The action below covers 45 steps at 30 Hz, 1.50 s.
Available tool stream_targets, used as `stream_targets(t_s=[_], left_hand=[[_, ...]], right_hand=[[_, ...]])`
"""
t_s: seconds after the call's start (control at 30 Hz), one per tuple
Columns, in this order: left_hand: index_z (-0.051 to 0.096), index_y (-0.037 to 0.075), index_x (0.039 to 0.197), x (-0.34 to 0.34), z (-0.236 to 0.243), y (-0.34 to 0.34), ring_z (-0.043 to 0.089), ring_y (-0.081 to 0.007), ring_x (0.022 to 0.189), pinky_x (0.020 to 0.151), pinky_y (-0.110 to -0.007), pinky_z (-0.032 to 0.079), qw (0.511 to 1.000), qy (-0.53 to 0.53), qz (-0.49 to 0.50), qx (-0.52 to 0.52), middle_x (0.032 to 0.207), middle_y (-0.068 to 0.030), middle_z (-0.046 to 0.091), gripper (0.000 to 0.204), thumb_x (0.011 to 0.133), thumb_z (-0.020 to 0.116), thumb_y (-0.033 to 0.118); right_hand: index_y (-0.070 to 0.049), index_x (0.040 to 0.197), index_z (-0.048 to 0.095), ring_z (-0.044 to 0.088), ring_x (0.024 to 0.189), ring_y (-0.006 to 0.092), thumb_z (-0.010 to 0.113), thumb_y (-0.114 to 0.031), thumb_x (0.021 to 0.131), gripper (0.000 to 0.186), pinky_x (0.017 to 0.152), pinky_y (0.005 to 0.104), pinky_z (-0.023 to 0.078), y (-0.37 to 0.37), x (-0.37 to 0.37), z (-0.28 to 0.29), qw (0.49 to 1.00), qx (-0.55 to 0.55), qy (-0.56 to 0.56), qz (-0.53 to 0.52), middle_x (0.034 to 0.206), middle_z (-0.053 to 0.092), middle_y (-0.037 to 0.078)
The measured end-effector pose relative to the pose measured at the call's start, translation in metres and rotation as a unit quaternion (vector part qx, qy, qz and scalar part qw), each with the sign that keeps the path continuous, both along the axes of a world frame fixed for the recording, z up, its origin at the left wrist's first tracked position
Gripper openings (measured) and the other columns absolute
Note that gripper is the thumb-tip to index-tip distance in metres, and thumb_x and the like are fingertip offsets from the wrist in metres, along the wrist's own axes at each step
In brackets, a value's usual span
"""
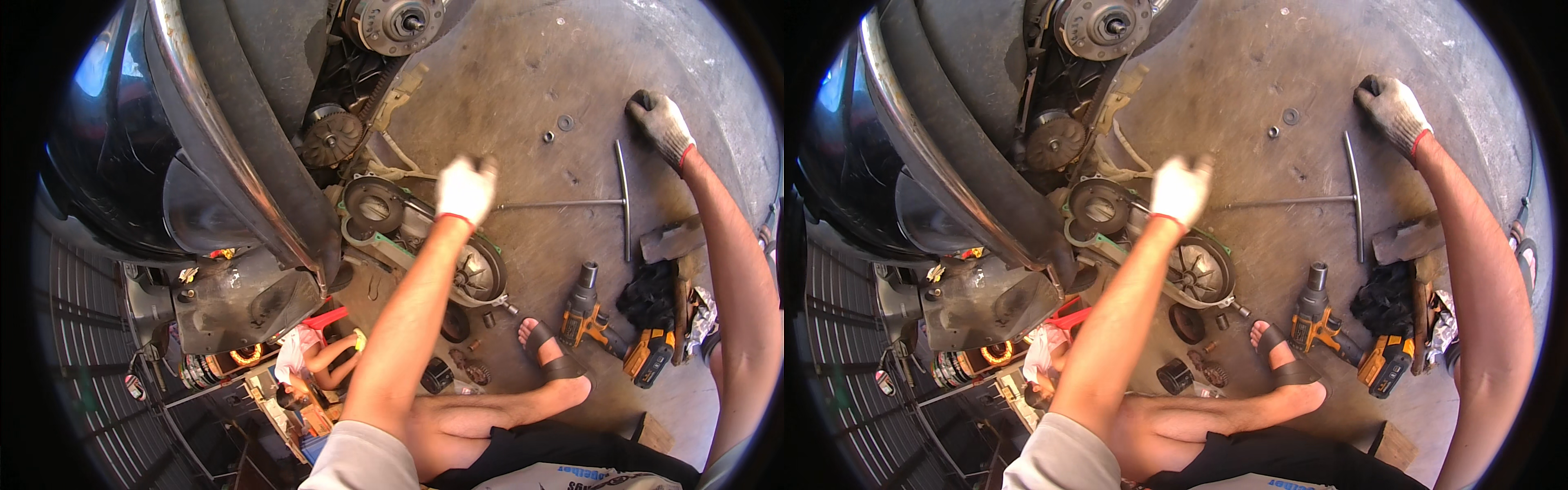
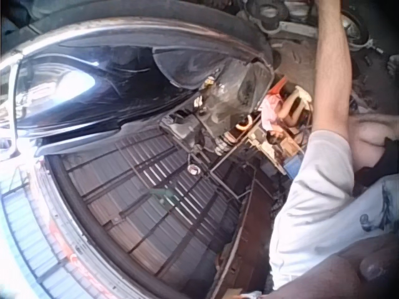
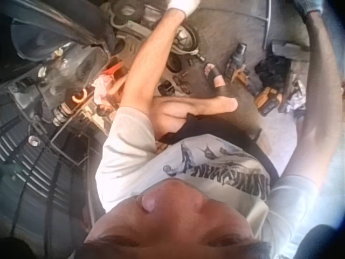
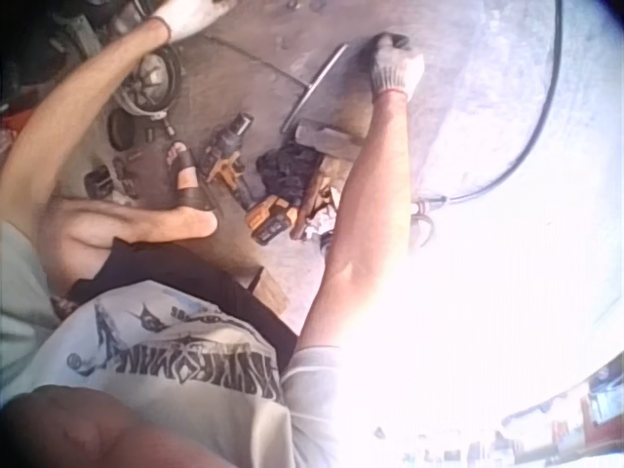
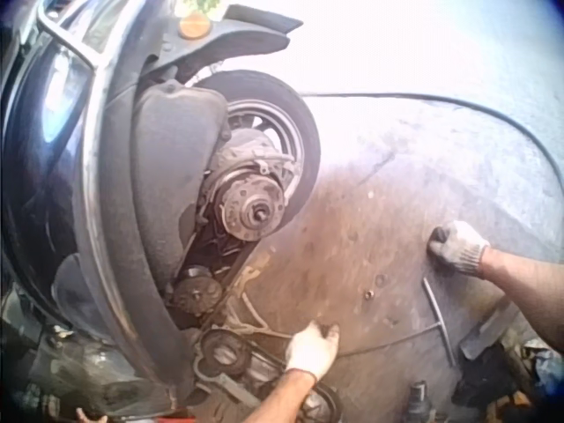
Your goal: The person puts on gloves, removes transmission and drive components from a scooter, and applies grease from a container onto the parts by hand.
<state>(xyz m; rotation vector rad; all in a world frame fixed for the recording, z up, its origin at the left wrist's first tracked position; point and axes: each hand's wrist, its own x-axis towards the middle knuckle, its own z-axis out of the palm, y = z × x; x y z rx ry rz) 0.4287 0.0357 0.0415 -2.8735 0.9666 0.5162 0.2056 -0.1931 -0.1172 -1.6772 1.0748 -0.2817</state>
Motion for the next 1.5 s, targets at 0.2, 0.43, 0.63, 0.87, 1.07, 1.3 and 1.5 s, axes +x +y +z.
stream_targets(t_s=[0.2,0.43,0.63,0.87,1.07,1.3,1.5], left_hand=[[0.063,-0.001,0.114,-0.03,-0.062,-0.004,0.067,-0.0406,0.105,0.093,-0.047,0.052,0.984,0.047,-0.03,0.169,0.108,-0.0279,0.068,0.056,0.094,0.055,0.05],[0.062,-0.003,0.115,-0.008,-0.06,0.016,0.067,-0.0437,0.102,0.089,-0.049,0.053,0.994,0.084,0.061,0.029,0.103,-0.0302,0.068,0.053,0.093,0.06,0.046],[0.059,0.007,0.099,0.052,-0.002,0.031,0.057,-0.0173,0.078,0.072,-0.037,0.045,0.647,0.218,0.393,-0.616,0.087,-0.0059,0.061,0.026,0.1,0.053,0.032],[0.047,0.003,0.142,0.115,0.059,0.035,0.048,-0.0257,0.132,0.117,-0.042,0.031,0.485,0.423,0.214,-0.734,0.14,-0.0145,0.053,0.051,0.104,0.04,0.036],[0.052,0.004,0.138,0.129,0.069,0.025,0.05,-0.0263,0.13,0.113,-0.042,0.037,0.386,0.443,0.212,-0.781,0.141,-0.0134,0.053,0.05,0.104,0.042,0.039],[0.054,0.004,0.134,0.142,0.066,0.021,0.052,-0.0258,0.126,0.111,-0.042,0.039,0.436,0.365,0.199,-0.798,0.136,-0.0131,0.056,0.047,0.103,0.044,0.037],[0.058,0.004,0.128,0.145,0.07,0.024,0.056,-0.0248,0.12,0.107,-0.041,0.043,0.409,0.389,0.256,-0.785,0.128,-0.0117,0.061,0.042,0.101,0.048,0.035]], right_hand=[[0.001,0.096,0.067,0.066,0.069,0.0221,0.06,-0.025,0.091,0.027,0.069,0.0386,0.051,0.0,0.005,0.006,1.0,-0.026,-0.001,0.009,0.074,0.065,0.018],[-0.001,0.105,0.065,0.064,0.063,0.0141,0.059,-0.014,0.094,0.017,0.059,0.0297,0.054,0.03,0.029,0.044,0.989,0.13,-0.068,-0.018,0.08,0.068,0.008],[-0.001,0.117,0.059,0.064,0.103,0.039,0.063,-0.013,0.086,0.034,0.089,0.0451,0.054,0.11,0.173,0.157,0.945,-0.184,-0.217,0.163,0.11,0.064,0.022],[0.005,0.121,0.052,0.057,0.114,0.0415,0.064,-0.008,0.079,0.046,0.094,0.0447,0.052,0.154,0.301,0.218,0.925,-0.247,-0.263,0.117,0.117,0.058,0.025],[0.003,0.114,0.055,0.061,0.111,0.0376,0.065,-0.009,0.079,0.038,0.092,0.0416,0.052,0.164,0.337,0.215,0.923,-0.209,-0.295,0.132,0.116,0.061,0.024],[0.002,0.109,0.057,0.063,0.105,0.04,0.065,-0.01,0.081,0.032,0.088,0.0419,0.052,0.165,0.349,0.204,0.887,-0.208,-0.4,0.101,0.108,0.065,0.025],[0.003,0.11,0.058,0.062,0.106,0.0419,0.065,-0.008,0.081,0.032,0.088,0.0431,0.052,0.156,0.353,0.203,0.875,-0.17,-0.435,0.124,0.109,0.065,0.026]])
